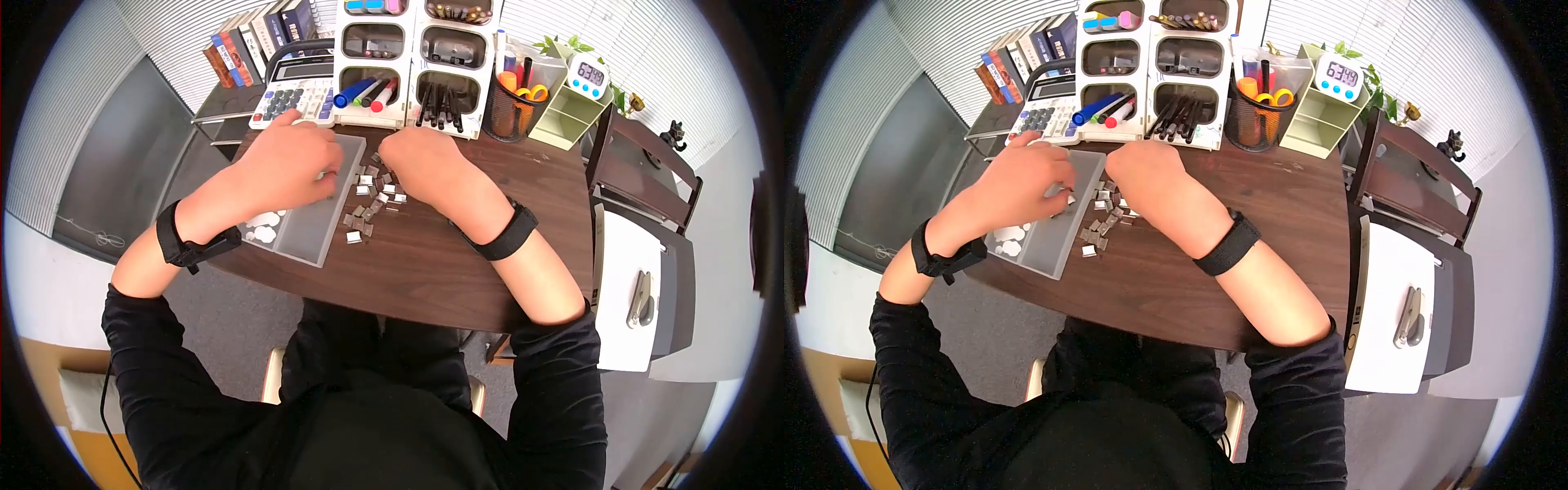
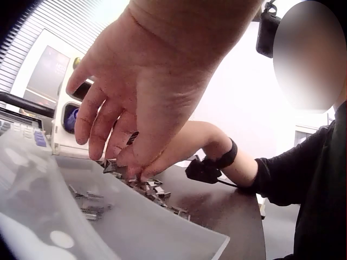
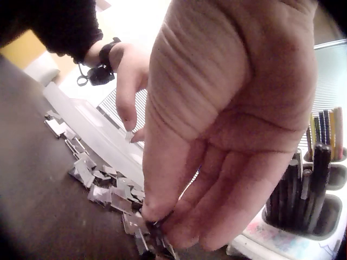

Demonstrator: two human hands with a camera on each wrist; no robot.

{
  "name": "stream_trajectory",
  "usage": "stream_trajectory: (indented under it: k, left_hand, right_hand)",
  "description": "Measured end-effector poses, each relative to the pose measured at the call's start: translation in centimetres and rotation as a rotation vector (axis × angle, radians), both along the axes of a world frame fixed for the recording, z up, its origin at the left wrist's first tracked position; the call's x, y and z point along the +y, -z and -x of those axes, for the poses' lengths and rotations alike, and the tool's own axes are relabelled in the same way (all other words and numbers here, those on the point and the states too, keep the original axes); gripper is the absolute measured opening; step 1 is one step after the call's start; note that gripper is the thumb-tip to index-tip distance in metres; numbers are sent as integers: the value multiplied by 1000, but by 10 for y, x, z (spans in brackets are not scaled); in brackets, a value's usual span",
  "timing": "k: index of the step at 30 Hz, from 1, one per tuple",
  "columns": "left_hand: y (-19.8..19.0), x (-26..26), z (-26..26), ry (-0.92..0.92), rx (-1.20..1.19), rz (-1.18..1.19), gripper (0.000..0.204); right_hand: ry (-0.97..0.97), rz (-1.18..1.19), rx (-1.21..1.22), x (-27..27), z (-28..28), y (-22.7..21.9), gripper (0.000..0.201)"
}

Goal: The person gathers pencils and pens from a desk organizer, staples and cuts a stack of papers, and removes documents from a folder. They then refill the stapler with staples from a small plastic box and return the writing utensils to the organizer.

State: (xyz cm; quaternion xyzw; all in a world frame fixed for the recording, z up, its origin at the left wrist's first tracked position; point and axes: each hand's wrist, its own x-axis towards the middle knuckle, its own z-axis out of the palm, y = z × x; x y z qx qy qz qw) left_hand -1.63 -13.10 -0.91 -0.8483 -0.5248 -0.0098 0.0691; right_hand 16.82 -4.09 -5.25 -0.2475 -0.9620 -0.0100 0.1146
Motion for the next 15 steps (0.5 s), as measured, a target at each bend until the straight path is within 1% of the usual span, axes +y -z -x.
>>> stream_trajectory:
  k: [1, 3, 4, 6, 7, 9, 11, 13, 15]
  left_hand:
    - [-2, -1, 5, -48, 37, 72, 9]
    - [3, -3, 14, -69, 27, 85, 10]
    - [6, -3, 17, -89, 16, 99, 11]
    - [10, -4, 24, -60, 14, 60, 13]
    - [11, -5, 26, -33, 13, 22, 14]
    - [11, -4, 25, -48, 24, 35, 14]
    - [10, -4, 23, -61, 38, 44, 14]
    - [9, -2, 20, -32, -19, 18, 13]
    - [10, 1, 17, -10, -32, 6, 12]
  right_hand:
    - [-2, -2, 2, -3, 1, -3, 7]
    - [-89, -59, 30, -11, 1, -10, 7]
    - [-88, -61, 30, -12, 3, -9, 7]
    - [-212, -72, 211, -15, 10, -4, 11]
    - [-214, -71, 210, -17, 14, 0, 11]
    - [-369, 26, 361, -19, 21, 6, 12]
    - [-373, 47, 326, -21, 21, 8, 13]
    - [-375, 67, 291, -19, 18, 6, 14]
    - [-234, -10, 199, -13, 10, -3, 13]
